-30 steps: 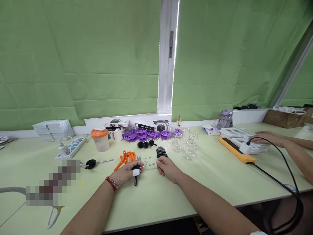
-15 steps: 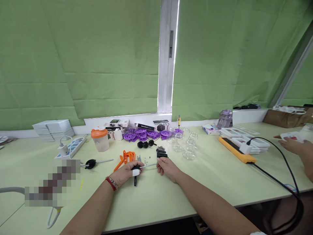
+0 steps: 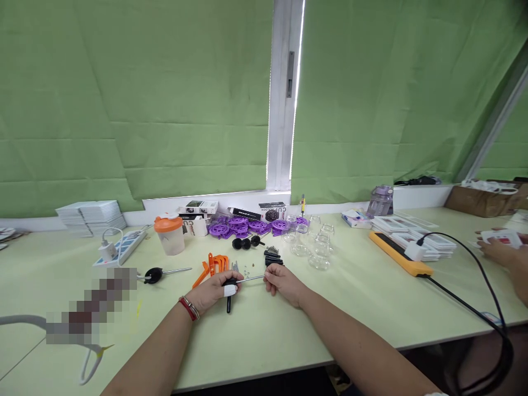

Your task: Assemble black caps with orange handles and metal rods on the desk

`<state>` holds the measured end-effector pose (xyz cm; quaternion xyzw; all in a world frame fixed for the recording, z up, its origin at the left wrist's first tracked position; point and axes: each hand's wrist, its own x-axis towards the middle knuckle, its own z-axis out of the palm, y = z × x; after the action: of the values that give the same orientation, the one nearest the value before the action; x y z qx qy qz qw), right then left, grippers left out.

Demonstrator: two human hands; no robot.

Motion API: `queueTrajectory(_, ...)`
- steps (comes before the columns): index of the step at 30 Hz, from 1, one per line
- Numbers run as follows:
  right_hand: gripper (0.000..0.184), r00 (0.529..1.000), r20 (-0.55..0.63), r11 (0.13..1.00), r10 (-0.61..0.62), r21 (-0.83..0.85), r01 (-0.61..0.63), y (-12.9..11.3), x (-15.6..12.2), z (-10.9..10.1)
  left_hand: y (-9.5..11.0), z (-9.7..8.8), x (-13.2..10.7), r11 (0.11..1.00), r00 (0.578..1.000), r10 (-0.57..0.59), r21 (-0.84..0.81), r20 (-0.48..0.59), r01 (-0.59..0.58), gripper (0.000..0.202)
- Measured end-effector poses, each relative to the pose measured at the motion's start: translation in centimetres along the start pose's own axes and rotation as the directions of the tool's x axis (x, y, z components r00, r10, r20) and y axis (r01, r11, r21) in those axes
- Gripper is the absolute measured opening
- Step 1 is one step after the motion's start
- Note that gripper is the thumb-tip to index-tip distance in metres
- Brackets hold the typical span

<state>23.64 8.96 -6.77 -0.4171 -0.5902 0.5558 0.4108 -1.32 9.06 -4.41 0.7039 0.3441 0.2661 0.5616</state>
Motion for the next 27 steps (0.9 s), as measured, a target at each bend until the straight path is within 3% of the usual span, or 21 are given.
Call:
queueTrajectory(15, 0.041, 0.999, -0.037, 1.000, 0.011, -0.023, -0.011, 0.14, 0.14, 0.15, 0.27, 0.14, -0.05, 1.000, 1.000, 0.003, -0.026, 0.000, -0.003, 0.043)
queueTrajectory(27, 0.025, 1.000, 0.012, 1.000, -0.013, 0.020, 0.013, -0.07, -0.18, -0.08, 0.27, 0.09, -0.08, 1.000, 1.000, -0.006, -0.010, -0.003, 0.006, 0.042)
